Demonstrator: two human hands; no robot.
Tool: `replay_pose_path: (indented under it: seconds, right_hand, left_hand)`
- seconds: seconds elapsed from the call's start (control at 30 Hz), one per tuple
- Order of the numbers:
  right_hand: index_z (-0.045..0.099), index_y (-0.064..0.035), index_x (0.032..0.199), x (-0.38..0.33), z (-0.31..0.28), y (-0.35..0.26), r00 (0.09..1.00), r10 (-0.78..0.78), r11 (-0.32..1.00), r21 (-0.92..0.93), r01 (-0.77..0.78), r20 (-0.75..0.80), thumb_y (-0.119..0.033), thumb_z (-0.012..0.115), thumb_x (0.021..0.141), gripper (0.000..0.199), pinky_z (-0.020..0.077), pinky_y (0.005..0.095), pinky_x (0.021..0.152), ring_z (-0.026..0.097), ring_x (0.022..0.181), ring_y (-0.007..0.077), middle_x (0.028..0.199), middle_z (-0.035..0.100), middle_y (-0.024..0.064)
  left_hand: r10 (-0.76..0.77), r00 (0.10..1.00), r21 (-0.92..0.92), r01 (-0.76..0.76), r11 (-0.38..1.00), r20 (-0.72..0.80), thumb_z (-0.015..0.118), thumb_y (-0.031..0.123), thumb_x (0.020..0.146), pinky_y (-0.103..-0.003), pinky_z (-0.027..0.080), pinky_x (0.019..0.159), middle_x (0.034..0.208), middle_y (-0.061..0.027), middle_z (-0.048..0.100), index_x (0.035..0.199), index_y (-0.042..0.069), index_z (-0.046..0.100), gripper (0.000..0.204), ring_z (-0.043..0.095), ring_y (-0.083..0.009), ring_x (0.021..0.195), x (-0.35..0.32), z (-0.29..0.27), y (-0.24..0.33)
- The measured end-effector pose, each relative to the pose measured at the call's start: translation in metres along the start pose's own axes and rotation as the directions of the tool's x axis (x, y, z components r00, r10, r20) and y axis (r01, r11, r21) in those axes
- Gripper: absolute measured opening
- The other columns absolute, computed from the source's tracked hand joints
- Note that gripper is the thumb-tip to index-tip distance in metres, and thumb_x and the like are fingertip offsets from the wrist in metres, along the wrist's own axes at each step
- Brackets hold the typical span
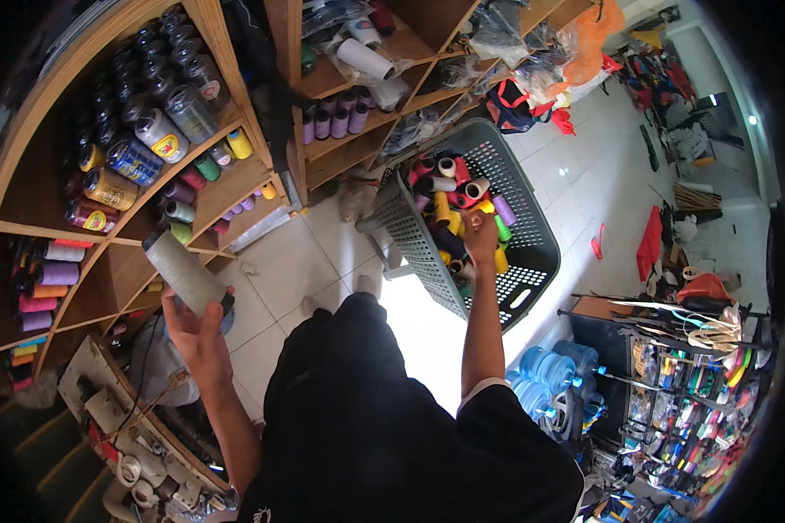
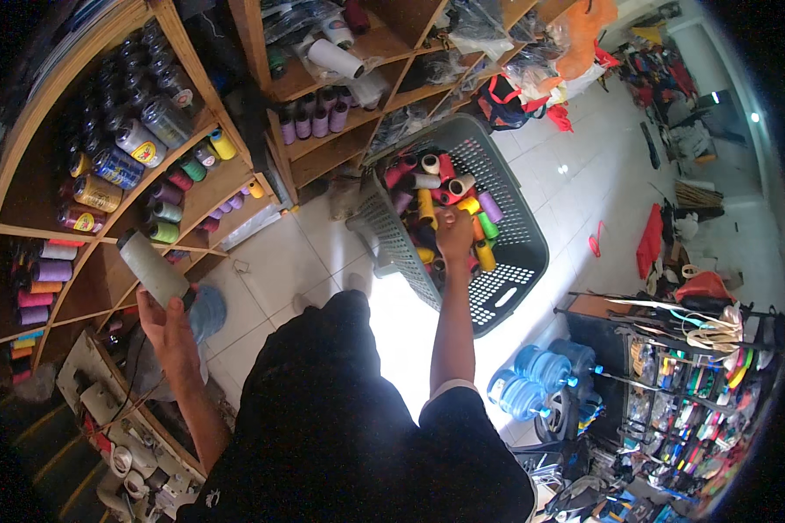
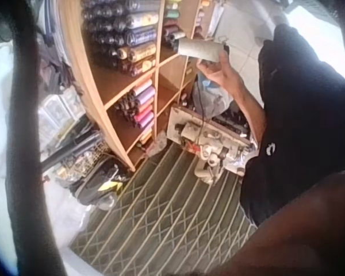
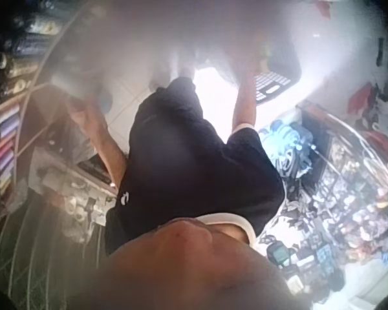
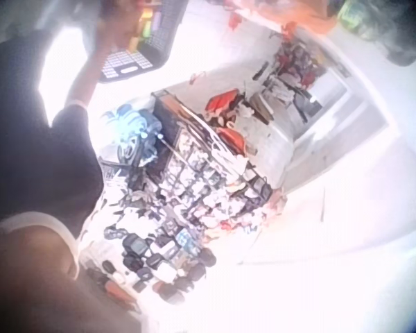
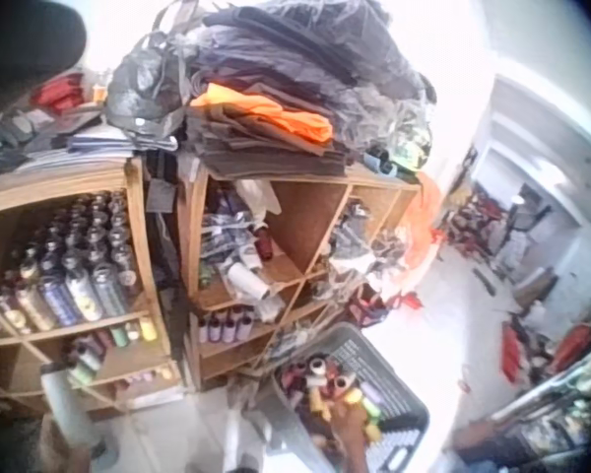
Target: The person repeatedly picks up thread spools from a black plastic basket, briefly holds them, and places them onto a wooden shelf. The spools are of various colors and sizes. The person handles them one at a time throughout the clip.
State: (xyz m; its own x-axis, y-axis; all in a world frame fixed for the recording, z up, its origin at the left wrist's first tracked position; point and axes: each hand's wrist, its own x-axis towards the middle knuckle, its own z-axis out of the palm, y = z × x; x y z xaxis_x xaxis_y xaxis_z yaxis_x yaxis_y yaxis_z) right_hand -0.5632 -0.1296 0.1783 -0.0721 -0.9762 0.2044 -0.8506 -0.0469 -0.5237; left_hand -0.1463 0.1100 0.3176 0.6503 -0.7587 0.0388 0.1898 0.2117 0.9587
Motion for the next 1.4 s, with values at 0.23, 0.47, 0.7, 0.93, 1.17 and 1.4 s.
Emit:
replay_pose_path:
  seconds: [0.23,0.47,0.7,0.93,1.17,1.4]
  right_hand:
    - [0.064,-0.0027,0.091,-0.028,-0.015,-0.117,0.985,-0.119,0.892,0.449,0.049,0.127,-0.016,0.069,0.084,0.016,0.0463,0.0275,0.066,0.059,0.074,0.0171,0.087,0.06,0.0086]
    - [0.066,-0.0018,0.097,-0.103,-0.049,-0.32,0.777,-0.6,0.603,0.746,0.284,0.19,-0.004,0.071,0.077,0.021,0.0485,0.0301,0.071,0.061,0.08,0.0193,0.091,0.063,0.0107]
    - [0.066,-0.0013,0.097,-0.126,-0.064,-0.372,0.707,-0.697,0.476,0.813,0.334,0.118,-0.002,0.072,0.075,0.023,0.0494,0.0331,0.071,0.063,0.081,0.0257,0.09,0.063,0.0133]
    - [0.067,-0.0011,0.092,-0.129,-0.061,-0.377,0.707,-0.703,0.451,0.815,0.364,0.074,0.0,0.071,0.075,0.018,0.0477,0.0338,0.066,0.061,0.076,0.0263,0.082,0.062,0.0119]
    - [0.059,-0.0008,0.083,-0.123,-0.059,-0.38,0.647,-0.759,0.458,0.764,0.454,0.071,0.0,0.065,0.077,0.008,0.0425,0.038,0.066,0.054,0.076,0.0301,0.08,0.055,0.0119]
    - [0.047,0.001,0.075,-0.107,-0.049,-0.355,0.725,-0.646,0.554,0.799,0.232,0.238,-0.004,0.049,0.085,0.011,0.0392,0.0367,0.064,0.048,0.07,0.03,0.074,0.047,0.0139]
  left_hand:
    - [-0.018,0.995,-0.115,0.03,0.993,0.098,0.072,0.002,0.078,-0.039,0.052,0.089,0.112,-0.0164,0.059,0.119,0.007,0.037,0.054,0.061,-0.0258,0.105,0.003,-0.001,0.006]
    - [-0.01,0.983,-0.257,0.058,0.965,0.184,0.07,-0.011,0.074,-0.036,0.048,0.093,0.117,-0.0133,0.055,0.119,0.006,0.038,0.058,0.055,-0.0213,0.111,-0.004,-0.004,0.021]
    - [0.133,0.985,-0.124,-0.119,0.985,0.108,0.074,-0.012,0.07,-0.037,0.048,0.094,0.119,-0.0132,0.052,0.117,0.005,0.037,0.062,0.055,-0.022,0.112,-0.015,0.005,0.033]
    - [0.227,0.972,0.0,-0.227,0.974,0.058,0.078,-0.011,0.067,-0.037,0.048,0.093,0.115,-0.0134,0.053,0.114,0.004,0.039,0.063,0.056,-0.0217,0.11,-0.018,0.004,0.036]
    - [0.257,0.965,0.154,-0.263,0.952,0.058,0.079,-0.01,0.065,-0.036,0.049,0.091,0.112,-0.0122,0.053,0.112,0.004,0.039,0.063,0.057,-0.02,0.106,-0.016,0.004,0.039]
    - [0.148,0.987,0.002,-0.148,0.989,0.064,0.077,-0.01,0.068,-0.036,0.049,0.09,0.112,-0.0103,0.053,0.112,0.005,0.04,0.059,0.056,-0.0193,0.106,-0.009,0.002,0.03]
